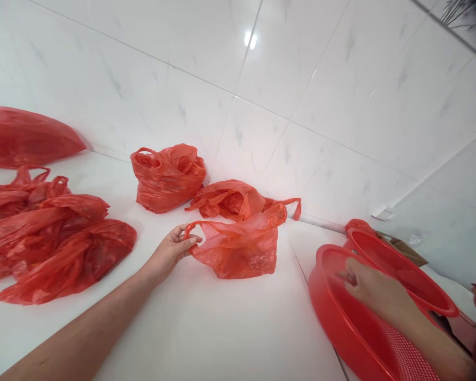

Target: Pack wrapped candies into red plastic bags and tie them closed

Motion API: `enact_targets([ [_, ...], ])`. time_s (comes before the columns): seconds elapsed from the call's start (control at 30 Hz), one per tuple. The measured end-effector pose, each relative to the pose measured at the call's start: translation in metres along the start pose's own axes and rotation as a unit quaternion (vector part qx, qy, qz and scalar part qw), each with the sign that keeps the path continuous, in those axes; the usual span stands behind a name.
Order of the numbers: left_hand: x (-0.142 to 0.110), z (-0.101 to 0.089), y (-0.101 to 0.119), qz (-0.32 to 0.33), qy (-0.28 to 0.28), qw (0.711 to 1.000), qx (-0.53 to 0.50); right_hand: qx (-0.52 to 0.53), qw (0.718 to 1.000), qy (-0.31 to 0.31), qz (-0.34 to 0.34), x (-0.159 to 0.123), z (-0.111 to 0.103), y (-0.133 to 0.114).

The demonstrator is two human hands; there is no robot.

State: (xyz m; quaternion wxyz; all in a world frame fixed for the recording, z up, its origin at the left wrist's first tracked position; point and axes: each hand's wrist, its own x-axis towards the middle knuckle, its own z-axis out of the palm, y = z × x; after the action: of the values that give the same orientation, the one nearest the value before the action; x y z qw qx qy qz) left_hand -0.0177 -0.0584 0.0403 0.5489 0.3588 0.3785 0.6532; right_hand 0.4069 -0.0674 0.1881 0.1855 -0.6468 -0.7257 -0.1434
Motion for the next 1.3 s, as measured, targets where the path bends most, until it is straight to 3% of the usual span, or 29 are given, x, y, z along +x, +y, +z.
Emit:
enact_targets([
  [0.07, 0.000, 0.000, 0.000, -0.003, -0.010, 1.000, -0.008, -0.024, 0.998, -0.030, -0.053, 0.030, 0.013, -0.024],
  [0.13, -0.001, 0.000, 0.001, -0.002, -0.023, 1.000, -0.011, -0.011, 0.993, -0.012, -0.121, 0.048, 0.015, -0.057],
  [0.23, -0.002, 0.002, 0.003, -0.004, -0.041, 0.999, -0.010, 0.063, 0.974, 0.014, -0.217, 0.058, 0.011, -0.116],
  [0.33, -0.004, 0.003, 0.005, -0.010, -0.051, 0.999, -0.013, 0.121, 0.947, -0.019, -0.296, 0.063, 0.020, -0.168],
  [0.47, -0.006, 0.004, 0.007, -0.011, -0.059, 0.998, -0.024, 0.137, 0.926, -0.066, -0.345, 0.078, 0.058, -0.197],
  [0.57, -0.007, 0.004, 0.008, -0.010, -0.068, 0.997, -0.035, 0.101, 0.924, -0.160, -0.333, 0.083, 0.085, -0.189],
  [0.63, -0.007, 0.004, 0.009, -0.009, -0.073, 0.996, -0.041, 0.076, 0.927, -0.197, -0.309, 0.079, 0.091, -0.178],
  [0.7, -0.006, 0.004, 0.009, -0.004, -0.078, 0.996, -0.046, 0.079, 0.936, -0.171, -0.297, 0.069, 0.088, -0.166],
  [0.9, -0.006, 0.003, 0.007, -0.003, -0.078, 0.996, -0.041, 0.147, 0.952, -0.013, -0.268, 0.009, 0.069, -0.122],
  [1.0, -0.008, 0.005, 0.007, -0.018, -0.072, 0.997, -0.025, 0.154, 0.960, -0.018, -0.233, -0.023, 0.082, -0.090],
  [1.13, -0.008, 0.005, 0.009, -0.023, -0.053, 0.998, -0.016, 0.171, 0.972, -0.082, -0.136, -0.046, 0.109, -0.054],
  [1.2, -0.006, 0.004, 0.014, -0.014, -0.031, 0.999, -0.007, 0.209, 0.970, -0.088, -0.092, -0.045, 0.113, -0.049],
  [1.3, 0.000, 0.007, 0.031, 0.009, -0.011, 1.000, 0.007, 0.312, 0.949, -0.041, -0.033, -0.025, 0.105, -0.065],
])
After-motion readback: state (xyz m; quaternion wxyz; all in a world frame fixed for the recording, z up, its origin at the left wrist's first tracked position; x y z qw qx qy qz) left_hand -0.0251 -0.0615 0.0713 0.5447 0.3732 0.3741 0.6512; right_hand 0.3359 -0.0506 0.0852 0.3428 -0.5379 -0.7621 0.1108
